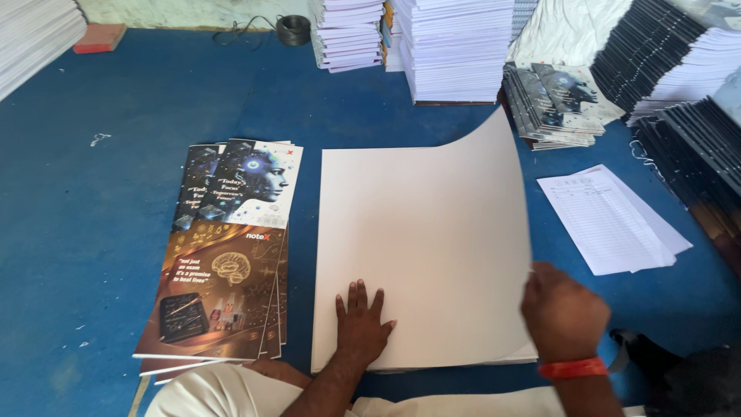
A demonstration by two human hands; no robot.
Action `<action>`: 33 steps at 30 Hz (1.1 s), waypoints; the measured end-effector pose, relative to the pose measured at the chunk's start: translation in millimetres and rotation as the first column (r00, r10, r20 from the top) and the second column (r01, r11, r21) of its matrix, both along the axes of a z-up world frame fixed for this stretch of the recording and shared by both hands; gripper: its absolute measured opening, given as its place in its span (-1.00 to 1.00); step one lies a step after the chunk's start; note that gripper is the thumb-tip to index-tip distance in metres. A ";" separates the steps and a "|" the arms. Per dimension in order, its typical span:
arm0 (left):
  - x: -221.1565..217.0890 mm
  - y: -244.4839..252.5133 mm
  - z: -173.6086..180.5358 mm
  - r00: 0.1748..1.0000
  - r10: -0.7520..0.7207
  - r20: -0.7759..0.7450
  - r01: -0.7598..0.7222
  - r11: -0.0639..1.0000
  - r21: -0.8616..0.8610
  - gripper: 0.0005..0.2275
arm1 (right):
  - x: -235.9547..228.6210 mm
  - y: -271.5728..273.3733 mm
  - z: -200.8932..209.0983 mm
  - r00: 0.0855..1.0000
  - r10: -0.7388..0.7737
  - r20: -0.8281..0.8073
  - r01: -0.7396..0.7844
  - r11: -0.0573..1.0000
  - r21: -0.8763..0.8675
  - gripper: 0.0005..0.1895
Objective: The person sits on the floor and repeatedly folds a printed cover sheet over a stack of white pages, then uses a wooden stick to press and crease the spine. The person stacks the finished booklets to the left and repeats the process with new stacks.
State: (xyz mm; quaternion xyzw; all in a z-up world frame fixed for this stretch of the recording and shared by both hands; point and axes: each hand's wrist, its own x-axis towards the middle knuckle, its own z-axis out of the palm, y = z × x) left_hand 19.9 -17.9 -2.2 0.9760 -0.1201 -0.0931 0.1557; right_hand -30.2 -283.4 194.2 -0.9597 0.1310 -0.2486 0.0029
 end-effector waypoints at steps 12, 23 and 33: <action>92.7 -3.6 41.7 0.822 0.304 -0.482 -0.415 0.899 -0.140 -0.69 | 25.2 149.1 -18.7 0.746 0.549 -0.376 -0.661 0.676 -0.325 -0.75; 144.9 -18.0 99.0 0.935 0.121 0.333 0.043 0.895 -0.444 -0.40 | 50.4 183.8 -59.7 0.444 0.478 -0.757 -0.826 0.546 -0.139 -0.96; 149.9 -31.3 91.0 0.937 -0.197 0.290 0.207 0.978 -0.004 -0.32 | 45.4 175.6 -58.2 0.444 0.693 -0.568 -0.750 0.634 0.187 -0.63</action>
